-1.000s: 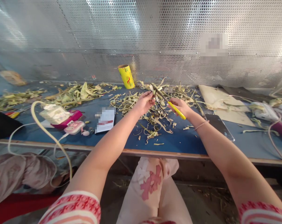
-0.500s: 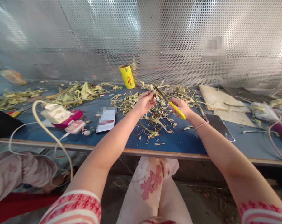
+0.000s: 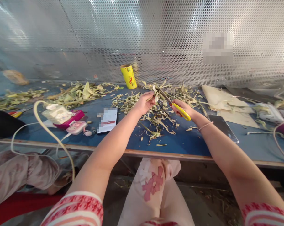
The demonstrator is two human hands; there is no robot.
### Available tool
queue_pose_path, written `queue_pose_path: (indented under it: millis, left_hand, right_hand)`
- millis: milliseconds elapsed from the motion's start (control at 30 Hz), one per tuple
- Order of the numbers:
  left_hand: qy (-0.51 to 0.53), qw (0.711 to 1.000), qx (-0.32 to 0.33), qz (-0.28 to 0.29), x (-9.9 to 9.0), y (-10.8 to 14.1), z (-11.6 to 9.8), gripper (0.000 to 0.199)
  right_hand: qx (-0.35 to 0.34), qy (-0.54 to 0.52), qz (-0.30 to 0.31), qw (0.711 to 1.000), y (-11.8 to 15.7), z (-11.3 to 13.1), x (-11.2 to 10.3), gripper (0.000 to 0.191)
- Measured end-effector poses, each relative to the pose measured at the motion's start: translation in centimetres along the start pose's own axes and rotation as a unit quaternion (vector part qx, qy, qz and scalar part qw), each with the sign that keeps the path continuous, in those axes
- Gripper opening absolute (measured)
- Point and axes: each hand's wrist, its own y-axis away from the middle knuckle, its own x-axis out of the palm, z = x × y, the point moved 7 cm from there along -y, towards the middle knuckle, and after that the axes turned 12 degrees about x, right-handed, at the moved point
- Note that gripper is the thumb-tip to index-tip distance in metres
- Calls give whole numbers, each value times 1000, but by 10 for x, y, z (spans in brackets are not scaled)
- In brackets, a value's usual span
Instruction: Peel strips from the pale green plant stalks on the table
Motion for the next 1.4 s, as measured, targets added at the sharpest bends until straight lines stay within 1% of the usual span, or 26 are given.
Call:
queue_pose_path:
  millis: [100,267,533,700,800,967,1067,1167,1233,1300,1367,1400]
  left_hand:
    - [-20,1000,1,-3,-1,0,-2,9]
    - [-54,998,8,-23,-5,-2,-4,9]
    - [-70,996,27,-41,-11,-5,-3,6]
    - [-55,998,26,-29,-8,-5,-4,8]
    - [-38,999,19,-22,-5,-3,-4,12]
    - [-17,999,12,-31,-4,-2,-5,14]
    - [-4,999,10,-36,-5,-3,-4,14]
    - [7,999,9,-40,-7,-4,-4,12]
    - [12,999,9,-37,-7,-4,-4,11]
    - [12,999,10,-33,-7,-4,-5,12]
    - [9,1000,12,-28,-6,-3,-5,13]
    - [6,1000,13,-25,-5,-3,-6,13]
  right_hand:
    - [2,16,9,1000,1,1,0,41]
    - [-8,22,-2,1000,0,2,-3,37]
    - [26,35,-21,999,2,3,-6,33]
    - [34,32,-26,999,4,4,-7,36]
    - [20,45,-37,998,4,8,-9,38]
    - [-24,75,-63,995,5,14,-13,40]
    - [-28,76,-72,994,4,13,-14,40]
    - [-17,75,-81,994,1,9,-16,41]
    - [-5,91,-109,990,0,6,-21,42]
    - [13,144,-168,975,1,4,-31,42]
    - [45,229,-233,944,2,0,-42,39]
    - [69,274,-254,925,2,-5,-47,37]
